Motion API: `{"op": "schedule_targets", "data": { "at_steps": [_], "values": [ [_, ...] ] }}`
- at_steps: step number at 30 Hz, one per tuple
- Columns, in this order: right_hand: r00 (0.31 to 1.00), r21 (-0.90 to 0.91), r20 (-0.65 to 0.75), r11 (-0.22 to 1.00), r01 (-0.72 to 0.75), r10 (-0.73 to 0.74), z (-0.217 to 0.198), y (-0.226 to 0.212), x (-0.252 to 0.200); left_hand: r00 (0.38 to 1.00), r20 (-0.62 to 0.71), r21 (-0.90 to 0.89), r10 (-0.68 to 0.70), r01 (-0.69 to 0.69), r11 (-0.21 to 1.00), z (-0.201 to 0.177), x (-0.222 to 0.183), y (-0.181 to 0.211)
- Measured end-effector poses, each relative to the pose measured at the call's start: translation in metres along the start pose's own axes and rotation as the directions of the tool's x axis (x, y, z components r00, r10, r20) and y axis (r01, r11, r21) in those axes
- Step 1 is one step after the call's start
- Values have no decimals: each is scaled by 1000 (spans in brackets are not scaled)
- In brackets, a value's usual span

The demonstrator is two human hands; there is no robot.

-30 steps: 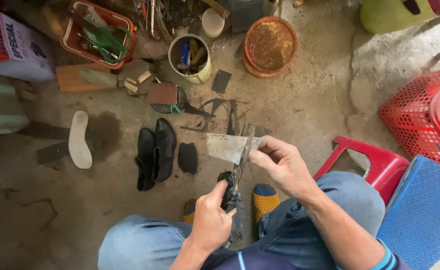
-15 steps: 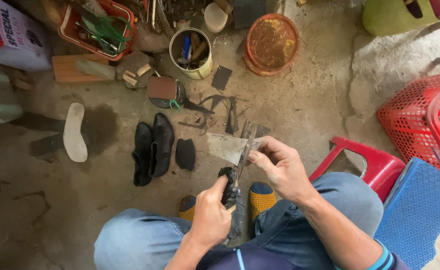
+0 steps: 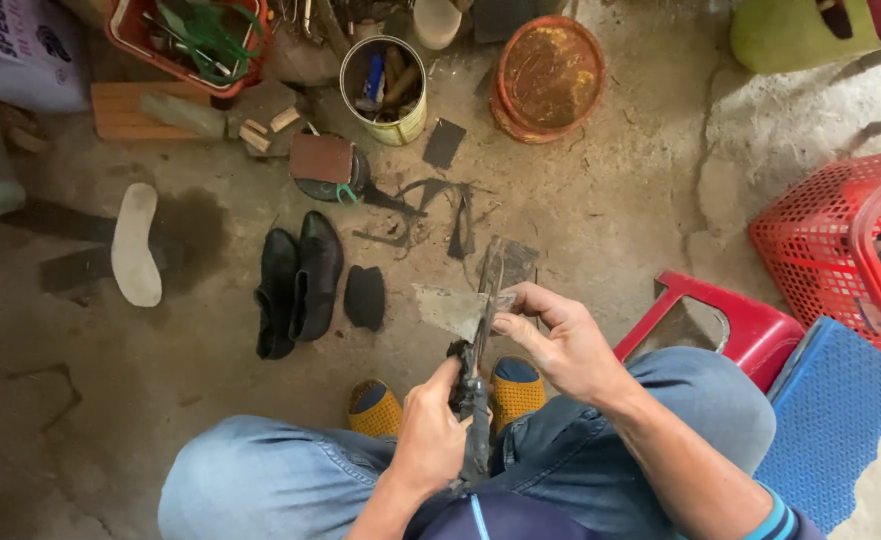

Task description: Cutting, sanding, and applying adhesive to various shoe components for repair.

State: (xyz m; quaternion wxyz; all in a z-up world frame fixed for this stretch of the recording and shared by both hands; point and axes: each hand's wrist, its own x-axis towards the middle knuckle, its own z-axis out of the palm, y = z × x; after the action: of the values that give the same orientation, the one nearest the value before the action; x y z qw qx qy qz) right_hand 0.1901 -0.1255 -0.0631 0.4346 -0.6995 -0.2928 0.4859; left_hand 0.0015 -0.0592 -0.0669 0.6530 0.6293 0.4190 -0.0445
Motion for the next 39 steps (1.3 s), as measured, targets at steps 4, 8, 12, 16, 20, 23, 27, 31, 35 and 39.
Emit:
{"op": "schedule_targets", "data": {
  "at_steps": [4,8,12,16,20,23,27,31,35,39],
  "values": [
    [998,-19,-27,998,65,-65,0,5,-3,996,-47,33,77,-75,997,10,-1,-16],
    [999,-24,-35,999,-22,21,0,2,-2,993,-91,-4,71,-72,997,15,-4,-25],
    [995,134,-41,988,-81,87,3,0,-3,996,-68,55,60,-56,997,12,-6,-33],
    [997,92,-69,995,34,-27,1,6,-5,999,-37,67,26,-24,997,9,-9,-18],
    [999,15,-25,999,38,-38,1,9,-8,999,-14,84,-46,47,995,10,-9,-17],
    [999,-13,-31,999,31,-31,2,10,-8,999,-41,91,-14,17,996,14,-7,-31],
    [999,-35,-53,999,-5,3,4,9,-8,994,-85,101,75,-66,993,20,-9,-43],
    [998,-24,-59,999,-29,27,1,11,-8,987,-104,82,125,-117,990,23,-8,-47],
    [998,-56,4,996,-64,64,-8,13,-9,999,-10,14,-34,34,999,21,-8,-25],
    [994,-94,89,994,-58,66,-14,14,-9,985,27,70,-172,170,983,23,-4,-18]
  ]
}}
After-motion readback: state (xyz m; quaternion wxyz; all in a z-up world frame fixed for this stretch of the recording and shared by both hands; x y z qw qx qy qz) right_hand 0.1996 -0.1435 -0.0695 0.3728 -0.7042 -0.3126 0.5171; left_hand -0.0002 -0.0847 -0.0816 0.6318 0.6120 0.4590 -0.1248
